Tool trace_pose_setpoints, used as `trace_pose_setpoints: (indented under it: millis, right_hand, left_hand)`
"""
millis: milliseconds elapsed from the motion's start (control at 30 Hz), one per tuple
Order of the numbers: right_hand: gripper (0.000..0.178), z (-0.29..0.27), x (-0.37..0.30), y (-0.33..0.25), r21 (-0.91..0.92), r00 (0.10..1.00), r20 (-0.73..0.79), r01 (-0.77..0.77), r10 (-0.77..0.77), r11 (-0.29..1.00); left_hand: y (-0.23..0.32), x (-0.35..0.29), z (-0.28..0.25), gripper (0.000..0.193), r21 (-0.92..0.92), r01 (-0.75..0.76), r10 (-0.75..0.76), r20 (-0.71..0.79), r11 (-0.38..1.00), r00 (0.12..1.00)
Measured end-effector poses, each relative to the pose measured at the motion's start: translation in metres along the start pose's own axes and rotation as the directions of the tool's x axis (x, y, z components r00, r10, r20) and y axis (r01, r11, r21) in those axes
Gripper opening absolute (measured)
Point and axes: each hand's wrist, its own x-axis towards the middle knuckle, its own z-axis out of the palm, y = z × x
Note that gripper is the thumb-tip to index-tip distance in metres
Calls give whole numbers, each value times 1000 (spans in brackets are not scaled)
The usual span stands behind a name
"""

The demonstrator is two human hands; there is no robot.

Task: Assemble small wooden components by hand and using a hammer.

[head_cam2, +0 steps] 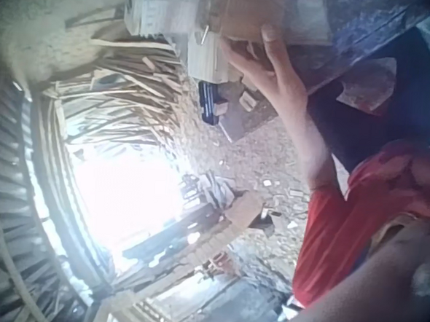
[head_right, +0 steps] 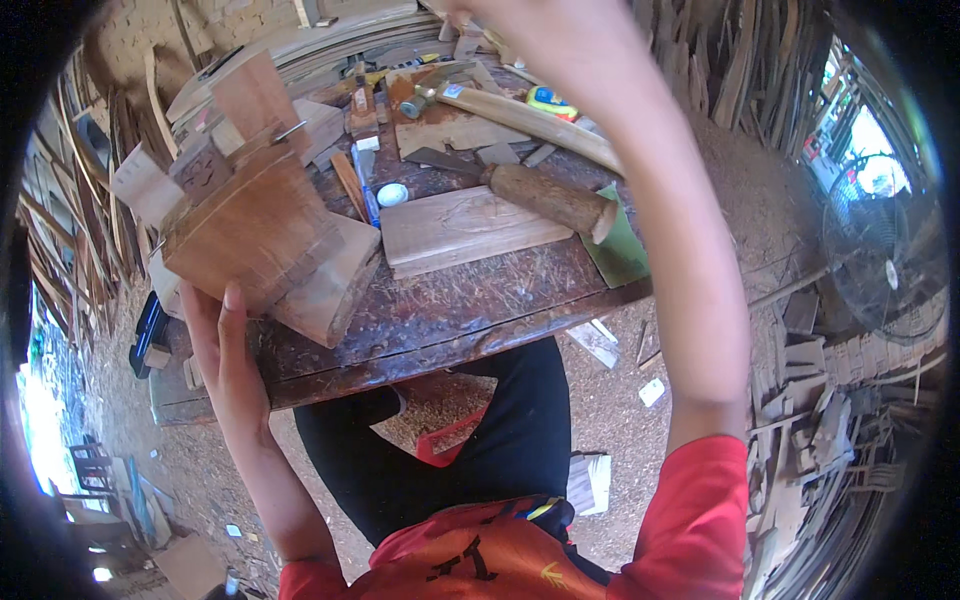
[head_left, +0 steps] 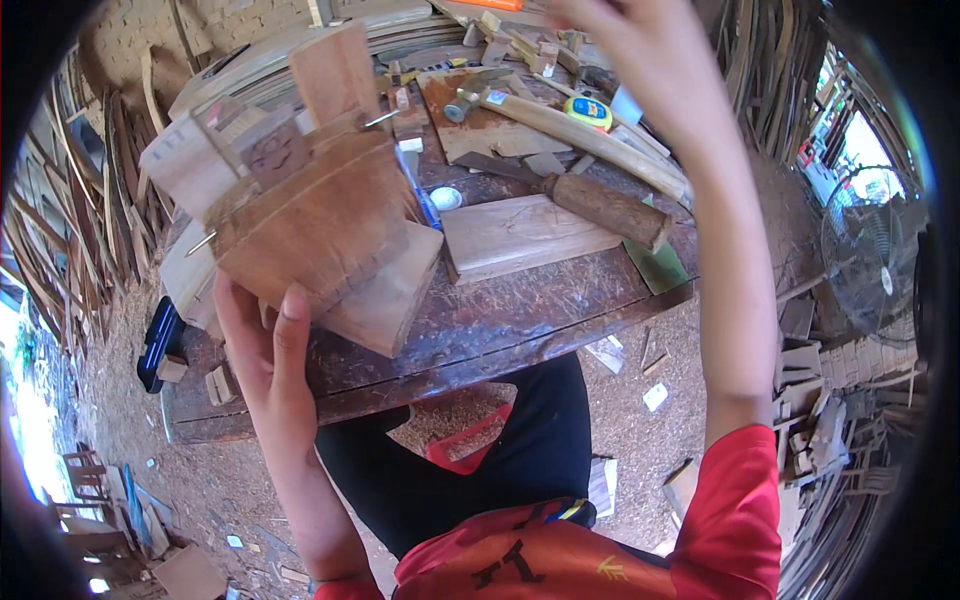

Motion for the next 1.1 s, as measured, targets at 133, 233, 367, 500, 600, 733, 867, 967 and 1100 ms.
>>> trace_pose_setpoints:
  millis: [133,233,367,500,600,733,867,967,1100]
  right_hand:
    - [31,58,19,20,-110,950,297,136,-98,985]
    - [41,93,45,36,-139,884,449,208,-126,968]
    - [45,120,77,31,-333,710,697,195,102,922]
    - [53,151,92,20,-469,662,700,145,267,871]
    - [58,184,90,13,-536,641,675,85,365,840]
    - [44,199,73,36,-447,769,623,204,140,871]
    - [45,189,71,28,-575,763,550,52,339,817]
    - [44,198,66,27,-554,767,535,0,355,833]
    - [43,217,63,53,-588,787,491,-17,374,808]
  left_hand:
    - [-2,-1,-2,64,34,46,-43,-73,998,996]
    - [-1,0,-1,65,43,52,-48,-85,998,995]
    - [-1,-1,0,64,32,57,-55,-75,998,996]
    - [-1,1,-4,63,19,-26,25,24,999,999]
    - [1,1,-10,64,-38,9,-8,13,999,1000]
    - [4,0,-4,68,-123,34,-33,10,992,999]
    - [1,1,-6,71,-24,-5,6,20,1000,1000]
    - [1,1,-9,71,-29,2,-2,-5,1000,1000]
    - [0,3,-4,71,-59,7,-7,6,998,1000]
